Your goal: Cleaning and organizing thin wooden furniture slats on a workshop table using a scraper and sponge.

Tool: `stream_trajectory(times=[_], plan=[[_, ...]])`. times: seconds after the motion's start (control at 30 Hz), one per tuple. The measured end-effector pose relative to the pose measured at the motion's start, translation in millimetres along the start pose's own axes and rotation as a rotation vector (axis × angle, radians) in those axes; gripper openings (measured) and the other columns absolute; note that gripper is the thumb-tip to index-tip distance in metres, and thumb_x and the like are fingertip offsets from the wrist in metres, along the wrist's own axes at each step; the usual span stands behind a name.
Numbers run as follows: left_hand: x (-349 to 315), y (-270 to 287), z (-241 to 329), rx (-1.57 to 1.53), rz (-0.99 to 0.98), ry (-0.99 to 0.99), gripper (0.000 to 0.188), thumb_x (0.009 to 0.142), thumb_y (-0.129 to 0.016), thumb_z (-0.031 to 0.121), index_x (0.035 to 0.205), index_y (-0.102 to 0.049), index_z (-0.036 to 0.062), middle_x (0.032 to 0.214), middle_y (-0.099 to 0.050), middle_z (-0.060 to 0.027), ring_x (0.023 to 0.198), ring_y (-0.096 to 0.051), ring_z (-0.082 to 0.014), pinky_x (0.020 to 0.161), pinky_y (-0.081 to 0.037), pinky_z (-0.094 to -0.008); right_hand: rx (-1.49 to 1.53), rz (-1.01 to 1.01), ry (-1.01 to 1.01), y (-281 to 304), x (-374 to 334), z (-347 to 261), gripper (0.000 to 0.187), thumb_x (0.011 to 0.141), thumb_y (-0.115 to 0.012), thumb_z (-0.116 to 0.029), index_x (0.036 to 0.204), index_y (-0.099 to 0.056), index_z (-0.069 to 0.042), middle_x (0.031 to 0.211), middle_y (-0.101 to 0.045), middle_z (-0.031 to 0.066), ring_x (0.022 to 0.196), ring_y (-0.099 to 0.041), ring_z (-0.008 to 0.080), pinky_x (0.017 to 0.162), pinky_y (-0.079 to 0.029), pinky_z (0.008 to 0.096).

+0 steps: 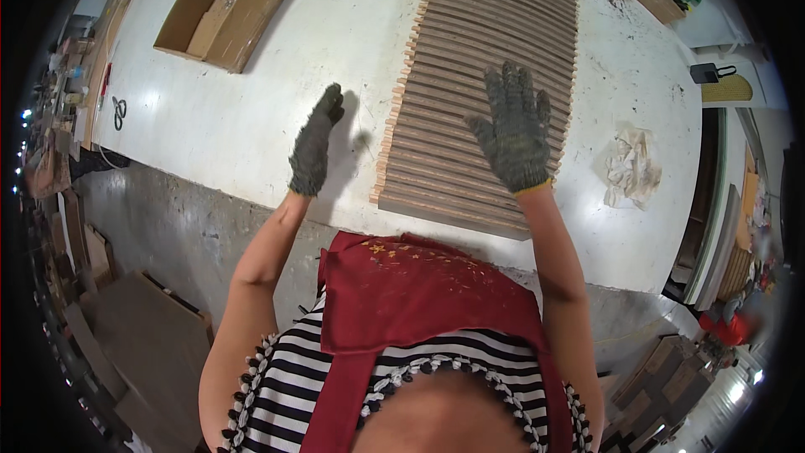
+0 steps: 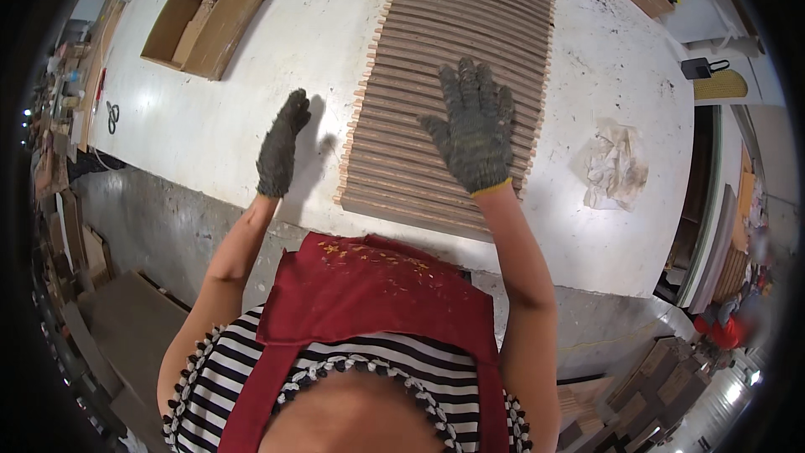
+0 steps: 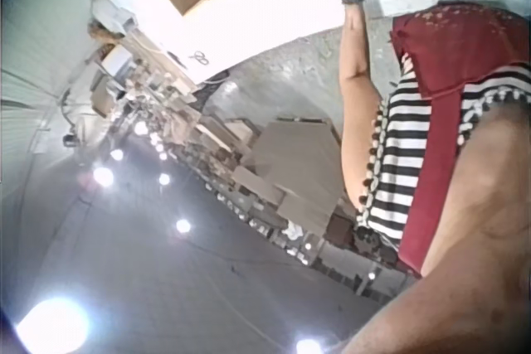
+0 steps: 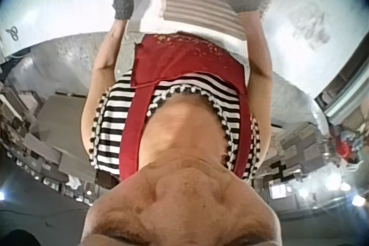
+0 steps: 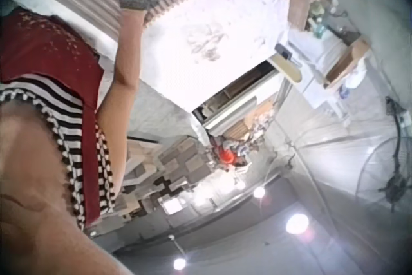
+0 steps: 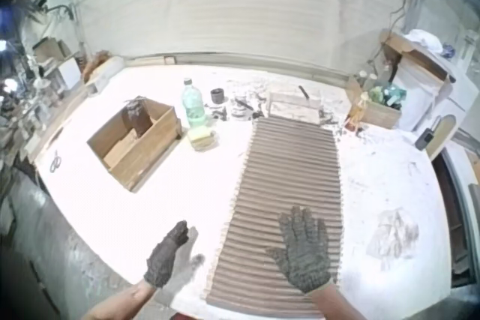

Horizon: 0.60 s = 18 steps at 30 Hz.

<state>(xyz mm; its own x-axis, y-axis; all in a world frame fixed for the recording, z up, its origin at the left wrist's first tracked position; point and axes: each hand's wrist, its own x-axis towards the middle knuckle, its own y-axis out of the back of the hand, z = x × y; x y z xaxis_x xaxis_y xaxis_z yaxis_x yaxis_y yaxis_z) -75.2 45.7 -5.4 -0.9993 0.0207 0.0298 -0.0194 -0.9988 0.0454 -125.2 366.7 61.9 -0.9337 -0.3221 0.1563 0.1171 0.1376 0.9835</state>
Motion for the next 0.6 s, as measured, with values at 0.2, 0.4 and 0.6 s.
stream_trajectory(times=[0.2,0.4,0.6], plan=[[-59,-42,9,0.524,-0.252,-0.383,0.104,0.073,-0.079,0.045,0.149,-0.023,0.0016,0.155,-0.021,-0.0225,0.144,-0.02,-0.0396,0.115,-0.022,-0.0483,0.032,-0.076,0.048,-19,-31,-16,0.069,0.09,-0.055,-0.051,0.146,-0.038,-0.013,0.153,-0.031,0.0157,0.143,-0.024,0.0344,0.114,-0.017,0.0555],[-69,-62,-10,0.711,-0.191,-0.434,0.121,0.062,-0.079,0.063,0.147,-0.024,-0.0034,0.15,-0.024,-0.0316,0.139,-0.021,-0.0502,0.112,-0.022,-0.0585,0.276,0.221,-0.008,0,-90,48,0.06,0.095,-0.054,-0.035,0.143,-0.039,-0.003,0.15,-0.035,0.019,0.141,-0.03,0.0339,0.116,-0.022,0.0446],[-63,-68,-15,0.757,-0.171,-0.461,0.116,0.068,-0.077,0.059,0.146,-0.022,-0.0061,0.15,-0.023,-0.0323,0.14,-0.022,-0.0483,0.113,-0.023,-0.0558,0.609,0.24,-0.446,-37,-198,56,0.057,0.095,-0.051,-0.014,0.147,-0.031,0.0,0.152,-0.033,0.0189,0.14,-0.032,0.0327,0.115,-0.025,0.039]])
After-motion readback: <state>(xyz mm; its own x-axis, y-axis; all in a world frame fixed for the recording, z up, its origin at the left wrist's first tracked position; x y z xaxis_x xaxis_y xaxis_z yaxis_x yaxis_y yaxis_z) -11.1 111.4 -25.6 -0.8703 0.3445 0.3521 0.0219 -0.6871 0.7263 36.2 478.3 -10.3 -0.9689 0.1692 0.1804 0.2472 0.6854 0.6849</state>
